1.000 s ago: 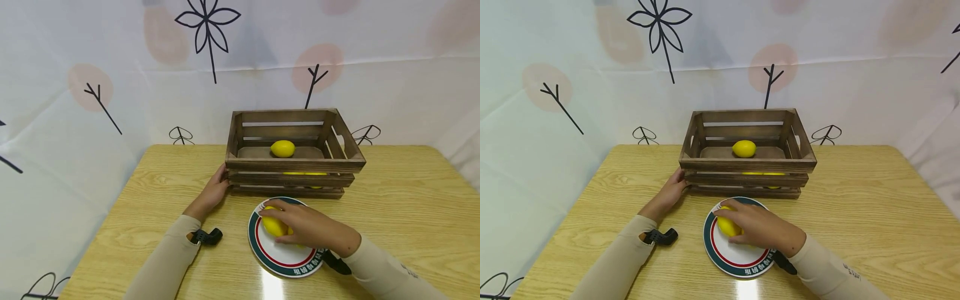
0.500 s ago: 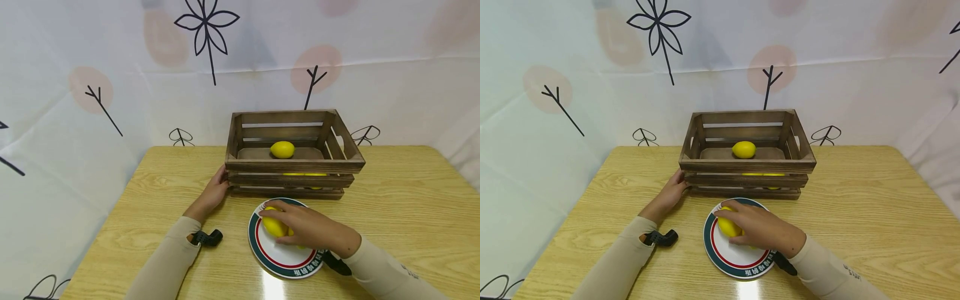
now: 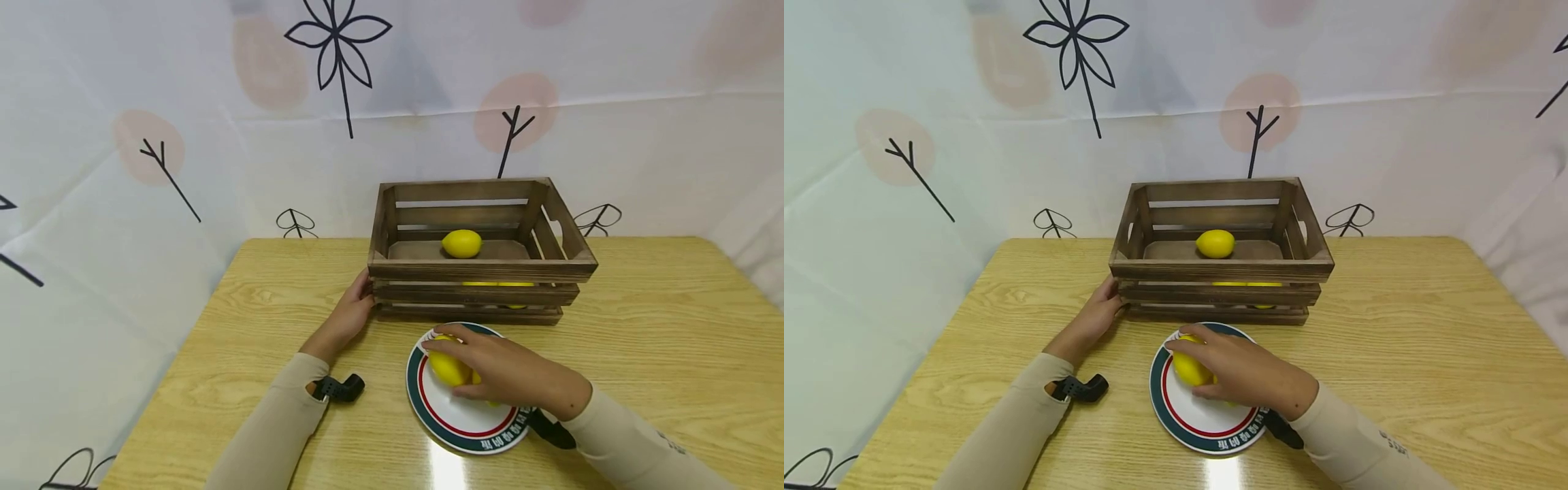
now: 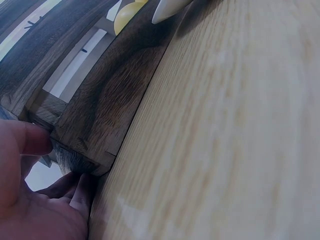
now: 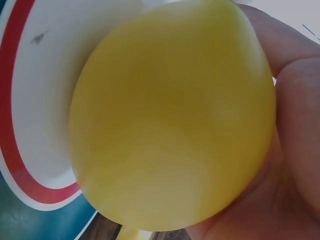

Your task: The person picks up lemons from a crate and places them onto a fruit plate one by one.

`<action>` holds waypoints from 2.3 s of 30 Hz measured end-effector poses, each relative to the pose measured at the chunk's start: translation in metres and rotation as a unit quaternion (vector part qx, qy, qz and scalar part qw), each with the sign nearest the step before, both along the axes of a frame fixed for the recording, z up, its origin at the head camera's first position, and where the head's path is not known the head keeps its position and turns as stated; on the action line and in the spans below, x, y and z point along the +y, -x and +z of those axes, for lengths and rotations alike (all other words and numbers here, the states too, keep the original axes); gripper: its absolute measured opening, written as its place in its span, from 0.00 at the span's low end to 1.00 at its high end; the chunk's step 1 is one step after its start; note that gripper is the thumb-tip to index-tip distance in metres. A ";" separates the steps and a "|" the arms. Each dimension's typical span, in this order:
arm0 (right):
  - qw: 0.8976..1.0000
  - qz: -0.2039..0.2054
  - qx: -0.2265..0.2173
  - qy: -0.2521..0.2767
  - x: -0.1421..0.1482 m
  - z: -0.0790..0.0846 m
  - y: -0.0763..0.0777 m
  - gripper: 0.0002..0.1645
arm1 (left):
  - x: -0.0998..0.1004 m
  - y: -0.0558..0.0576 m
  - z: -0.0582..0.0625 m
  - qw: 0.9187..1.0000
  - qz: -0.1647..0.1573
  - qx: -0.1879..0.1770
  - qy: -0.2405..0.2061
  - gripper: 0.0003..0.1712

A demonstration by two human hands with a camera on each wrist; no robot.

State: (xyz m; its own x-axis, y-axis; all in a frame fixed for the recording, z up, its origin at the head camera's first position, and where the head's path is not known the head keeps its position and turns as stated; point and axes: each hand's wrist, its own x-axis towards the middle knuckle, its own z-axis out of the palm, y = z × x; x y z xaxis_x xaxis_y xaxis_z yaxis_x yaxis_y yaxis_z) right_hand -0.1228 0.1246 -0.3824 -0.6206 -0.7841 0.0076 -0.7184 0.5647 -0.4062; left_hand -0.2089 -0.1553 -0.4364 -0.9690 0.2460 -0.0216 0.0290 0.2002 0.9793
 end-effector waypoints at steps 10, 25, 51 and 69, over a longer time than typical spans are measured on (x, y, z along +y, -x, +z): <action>1.000 -0.011 -0.004 -0.003 0.002 0.001 0.000 0.42 | 0.000 0.001 0.000 1.000 0.000 -0.001 -0.001 0.37; 0.998 -0.025 0.060 0.024 0.012 0.030 0.006 0.32 | 0.000 0.001 -0.003 1.000 -0.005 -0.002 0.000 0.39; 0.972 -0.147 0.173 0.053 0.046 0.109 0.089 0.16 | 0.000 0.004 0.001 1.000 0.003 0.005 0.023 0.39; 0.987 -0.155 -0.032 0.005 0.045 0.085 0.141 0.17 | 0.000 -0.003 -0.003 1.000 0.006 0.007 0.012 0.39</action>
